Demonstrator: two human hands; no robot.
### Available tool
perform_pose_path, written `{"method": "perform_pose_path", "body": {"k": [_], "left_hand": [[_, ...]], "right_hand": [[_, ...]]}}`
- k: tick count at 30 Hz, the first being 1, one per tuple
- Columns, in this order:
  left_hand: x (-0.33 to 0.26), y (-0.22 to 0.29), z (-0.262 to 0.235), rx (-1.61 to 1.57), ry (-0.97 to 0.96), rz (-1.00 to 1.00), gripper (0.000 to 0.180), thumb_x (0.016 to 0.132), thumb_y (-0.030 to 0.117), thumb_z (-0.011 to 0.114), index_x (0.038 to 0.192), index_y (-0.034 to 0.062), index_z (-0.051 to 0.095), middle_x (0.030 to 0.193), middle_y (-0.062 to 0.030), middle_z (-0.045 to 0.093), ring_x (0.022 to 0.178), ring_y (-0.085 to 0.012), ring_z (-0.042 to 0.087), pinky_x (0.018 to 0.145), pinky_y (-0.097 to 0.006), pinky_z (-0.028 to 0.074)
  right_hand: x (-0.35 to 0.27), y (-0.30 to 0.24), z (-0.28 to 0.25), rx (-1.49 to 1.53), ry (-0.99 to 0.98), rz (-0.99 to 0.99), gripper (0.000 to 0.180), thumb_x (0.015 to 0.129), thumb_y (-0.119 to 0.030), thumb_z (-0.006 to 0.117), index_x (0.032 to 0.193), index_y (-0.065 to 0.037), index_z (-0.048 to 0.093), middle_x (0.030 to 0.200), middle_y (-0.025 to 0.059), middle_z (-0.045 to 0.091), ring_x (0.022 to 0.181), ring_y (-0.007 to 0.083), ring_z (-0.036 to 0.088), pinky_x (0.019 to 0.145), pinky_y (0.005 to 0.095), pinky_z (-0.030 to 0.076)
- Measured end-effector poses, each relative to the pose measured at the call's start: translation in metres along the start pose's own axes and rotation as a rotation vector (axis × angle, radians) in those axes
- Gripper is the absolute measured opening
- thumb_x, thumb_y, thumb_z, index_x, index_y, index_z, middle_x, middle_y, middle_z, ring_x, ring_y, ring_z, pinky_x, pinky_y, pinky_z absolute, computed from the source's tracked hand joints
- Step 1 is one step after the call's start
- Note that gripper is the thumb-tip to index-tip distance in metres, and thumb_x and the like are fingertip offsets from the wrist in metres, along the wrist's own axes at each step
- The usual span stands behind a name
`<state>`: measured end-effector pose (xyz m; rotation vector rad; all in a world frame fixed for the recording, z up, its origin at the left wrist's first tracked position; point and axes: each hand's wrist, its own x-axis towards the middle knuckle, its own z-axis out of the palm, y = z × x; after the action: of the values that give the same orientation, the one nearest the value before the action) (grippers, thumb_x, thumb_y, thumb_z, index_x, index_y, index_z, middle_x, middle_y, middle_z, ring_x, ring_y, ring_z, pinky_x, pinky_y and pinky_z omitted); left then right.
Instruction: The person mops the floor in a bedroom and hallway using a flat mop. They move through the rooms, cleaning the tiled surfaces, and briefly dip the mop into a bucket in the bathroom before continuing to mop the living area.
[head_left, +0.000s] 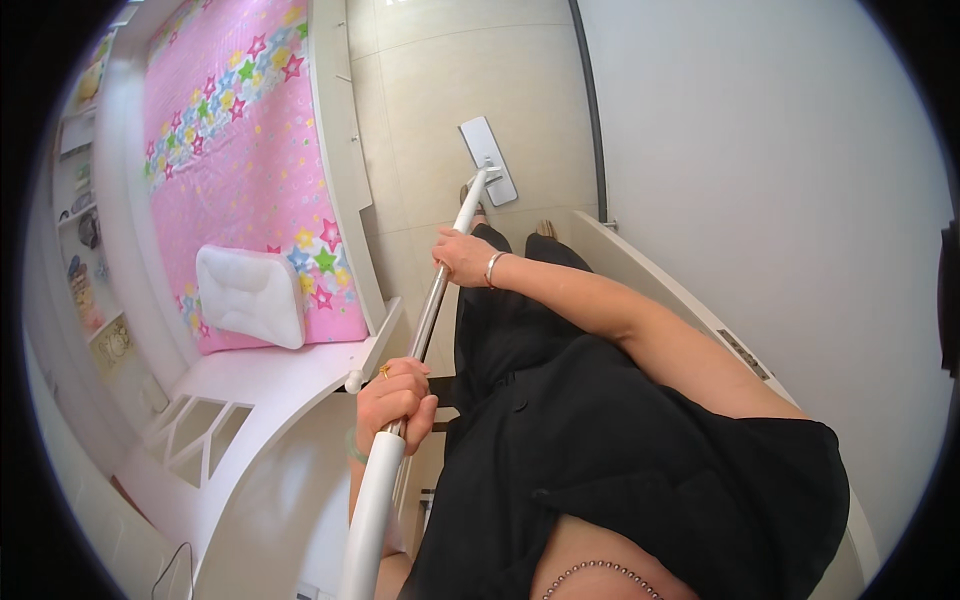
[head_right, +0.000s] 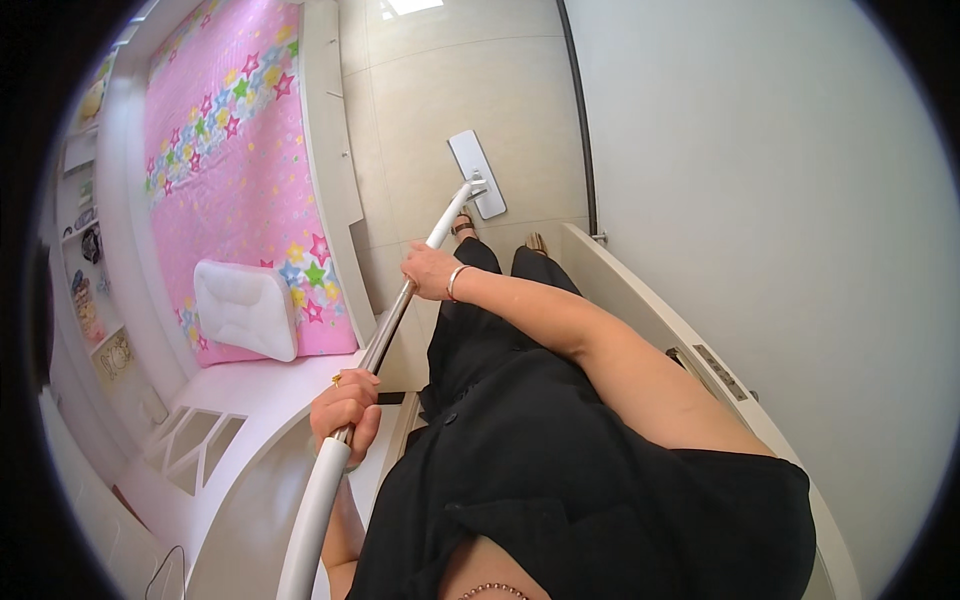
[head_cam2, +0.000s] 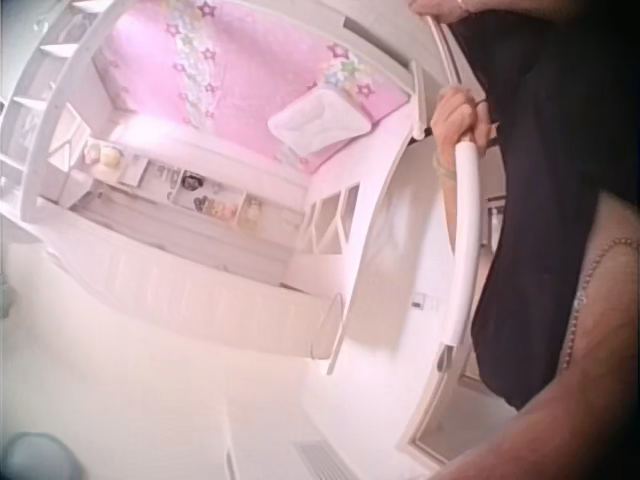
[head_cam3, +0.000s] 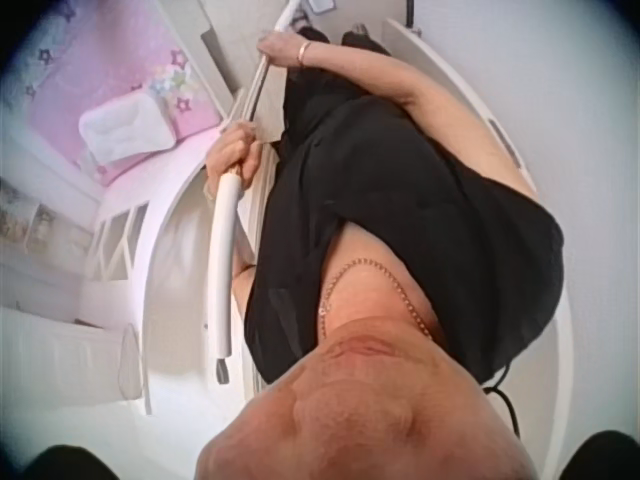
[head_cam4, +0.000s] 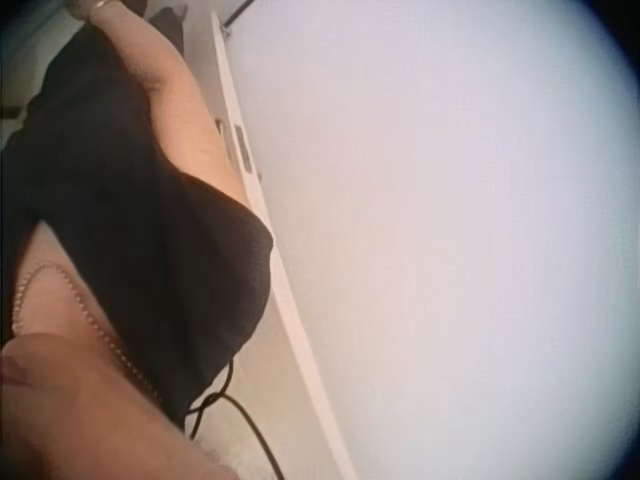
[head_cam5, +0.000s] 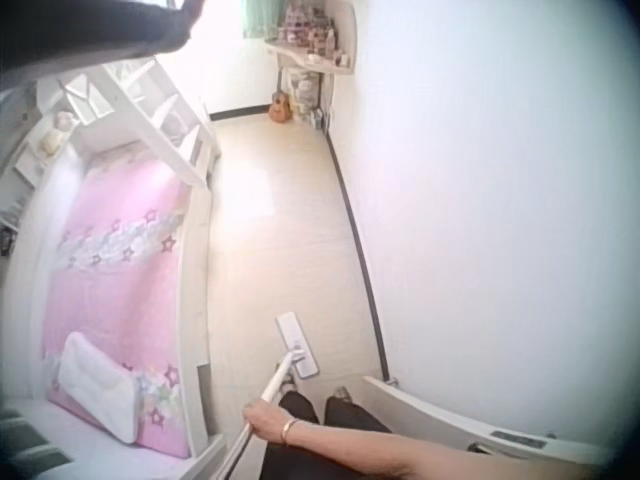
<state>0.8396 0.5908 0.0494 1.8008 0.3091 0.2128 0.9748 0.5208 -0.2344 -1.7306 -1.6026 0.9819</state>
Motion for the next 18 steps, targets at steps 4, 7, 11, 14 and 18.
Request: {"method": "perform_pose_path", "body": {"k": [4,7,11,14,18], "left_hand": [[-0.001,-0.019,0.009,-0.106,0.104,0.079,0.035,0.075,-0.006,0.065,0.059,0.0064,0.037,0.057,-0.0058,0.048,0.054,-0.0228,0.051,0.071,-0.040,0.052],[0.021,-0.036,0.016,-0.151,0.098,0.146,0.034,0.076,-0.005,0.065,0.059,0.0061,0.038,0.057,-0.0062,0.048,0.055,-0.0233,0.052,0.069,-0.040,0.052],[0.060,-0.068,0.020,-0.184,0.090,0.230,0.032,0.075,-0.007,0.062,0.059,0.0051,0.038,0.059,-0.0077,0.046,0.054,-0.0249,0.051,0.065,-0.039,0.050],[0.112,-0.082,0.020,-0.218,0.093,0.320,0.030,0.075,-0.008,0.059,0.060,0.0046,0.037,0.058,-0.0081,0.045,0.052,-0.0250,0.048,0.062,-0.039,0.048],[0.160,-0.100,0.021,-0.200,0.051,0.342,0.033,0.078,-0.012,0.058,0.062,0.0047,0.034,0.059,-0.0065,0.042,0.056,-0.0237,0.048,0.070,-0.036,0.048]], "right_hand": [[0.000,0.001,-0.025,-0.101,-0.106,0.005,0.013,0.078,-0.018,0.063,0.077,-0.005,0.065,0.089,0.0133,0.065,0.094,0.0302,0.061,0.085,0.0398,0.050],[-0.005,0.032,-0.032,-0.090,0.017,0.000,0.009,0.077,-0.015,0.063,0.074,-0.007,0.062,0.084,0.0121,0.063,0.090,0.0308,0.060,0.084,0.0403,0.050],[-0.003,0.077,-0.055,-0.109,0.237,-0.008,0.008,0.074,-0.009,0.063,0.070,-0.008,0.056,0.076,0.0114,0.059,0.085,0.0324,0.059,0.084,0.0405,0.048],[0.009,0.100,-0.093,-0.118,0.284,0.023,0.008,0.077,-0.006,0.060,0.073,-0.009,0.054,0.076,0.0108,0.057,0.084,0.0320,0.059,0.096,0.0435,0.045],[0.021,0.135,-0.126,-0.158,0.314,0.230,0.008,0.084,-0.003,0.052,0.078,-0.008,0.053,0.079,0.0093,0.059,0.087,0.0321,0.060,0.110,0.0483,0.037]]}}
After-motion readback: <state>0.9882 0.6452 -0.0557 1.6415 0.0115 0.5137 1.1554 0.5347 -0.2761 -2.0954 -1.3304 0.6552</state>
